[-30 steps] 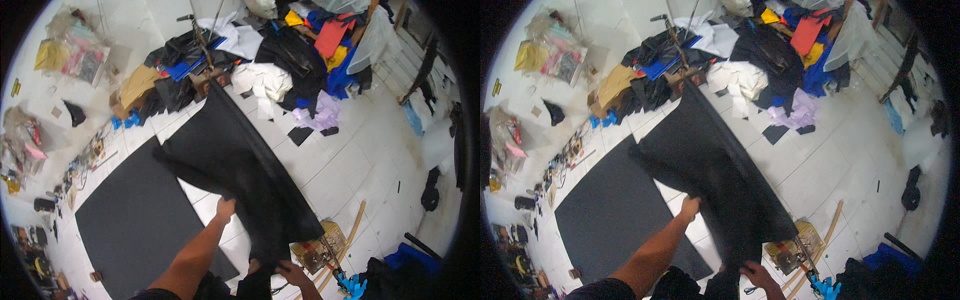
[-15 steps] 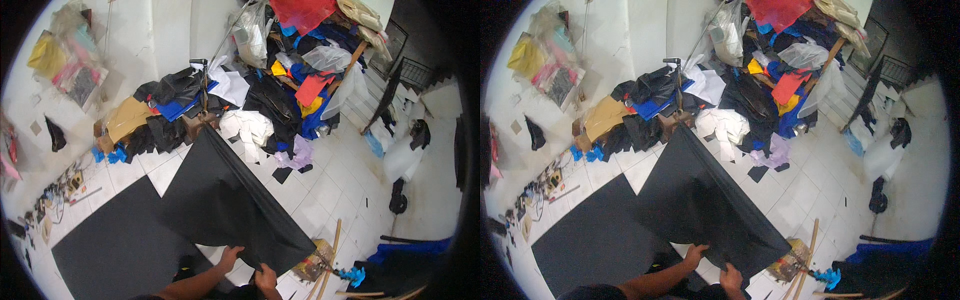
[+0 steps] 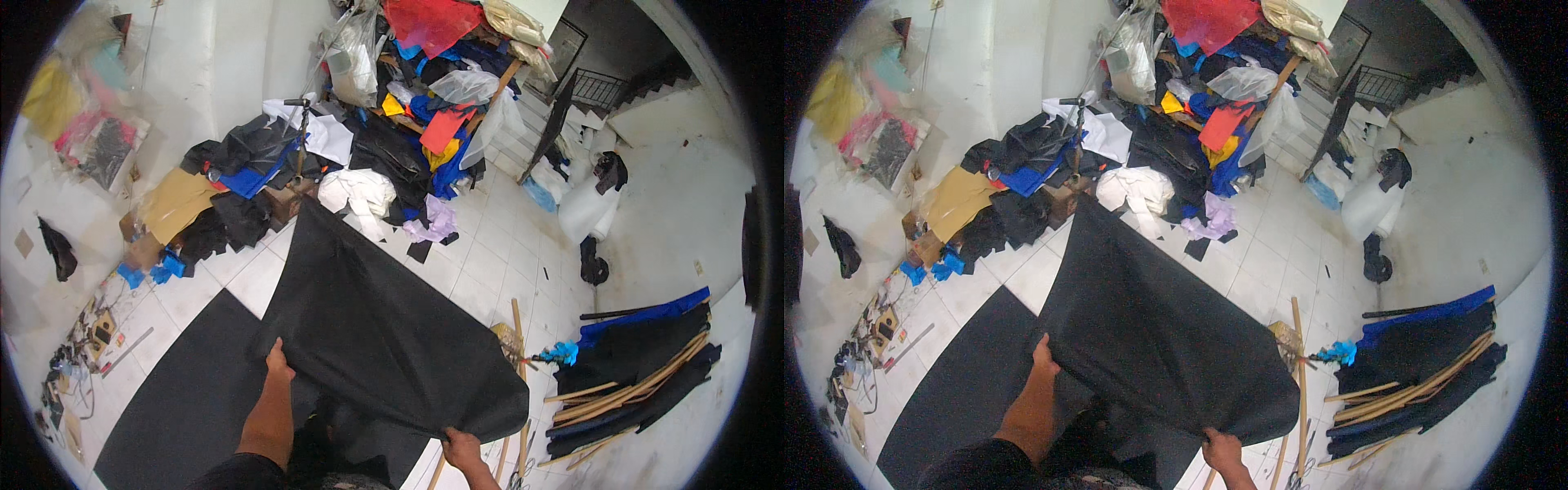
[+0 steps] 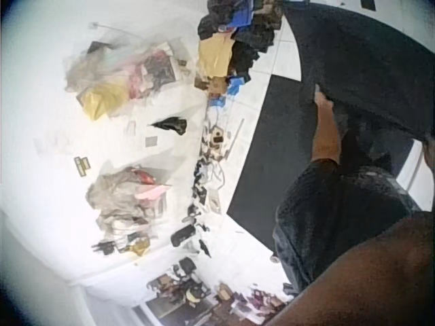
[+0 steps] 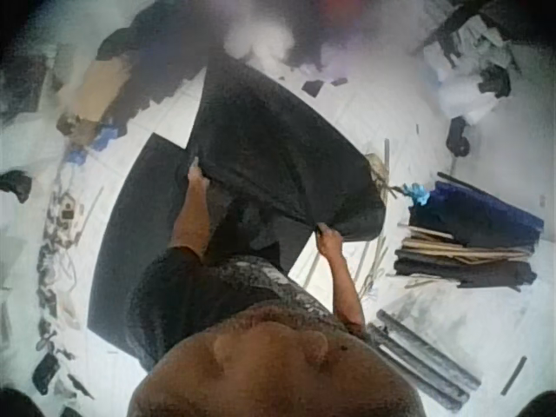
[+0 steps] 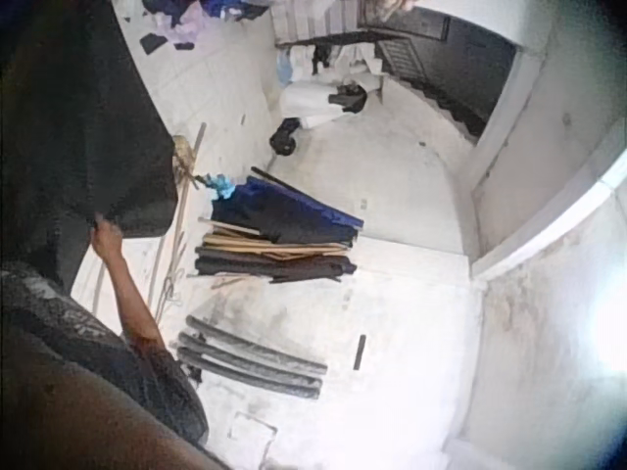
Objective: The person cuts a large piece of black material on the floor using shears, moving a wooden rod out of the way and smoothing the fabric by hand.
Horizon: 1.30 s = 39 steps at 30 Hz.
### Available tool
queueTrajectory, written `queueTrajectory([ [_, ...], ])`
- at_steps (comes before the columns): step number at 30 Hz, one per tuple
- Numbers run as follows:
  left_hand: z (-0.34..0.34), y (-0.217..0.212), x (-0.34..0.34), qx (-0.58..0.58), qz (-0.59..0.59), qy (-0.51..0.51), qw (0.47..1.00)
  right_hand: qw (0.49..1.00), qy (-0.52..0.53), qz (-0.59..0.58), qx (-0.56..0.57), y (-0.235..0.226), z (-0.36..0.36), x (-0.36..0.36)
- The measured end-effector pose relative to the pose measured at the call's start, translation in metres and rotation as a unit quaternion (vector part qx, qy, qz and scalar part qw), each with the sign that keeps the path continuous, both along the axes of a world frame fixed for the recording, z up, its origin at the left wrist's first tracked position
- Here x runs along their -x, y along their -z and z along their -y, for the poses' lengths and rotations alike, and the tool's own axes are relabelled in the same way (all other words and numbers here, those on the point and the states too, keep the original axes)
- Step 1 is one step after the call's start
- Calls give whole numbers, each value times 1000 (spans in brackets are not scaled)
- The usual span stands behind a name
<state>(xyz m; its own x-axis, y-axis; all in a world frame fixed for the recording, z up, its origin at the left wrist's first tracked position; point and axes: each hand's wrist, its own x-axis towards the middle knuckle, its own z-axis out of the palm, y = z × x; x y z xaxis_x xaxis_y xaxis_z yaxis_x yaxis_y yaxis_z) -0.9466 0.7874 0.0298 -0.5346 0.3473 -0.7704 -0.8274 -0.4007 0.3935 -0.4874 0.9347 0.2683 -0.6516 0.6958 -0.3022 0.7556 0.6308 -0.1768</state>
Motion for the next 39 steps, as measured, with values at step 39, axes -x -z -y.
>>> queueTrajectory([
  [39, 965, -58, -191, 177, -196, 221, 939, 962, 234, 95, 108, 155, 995, -191],
])
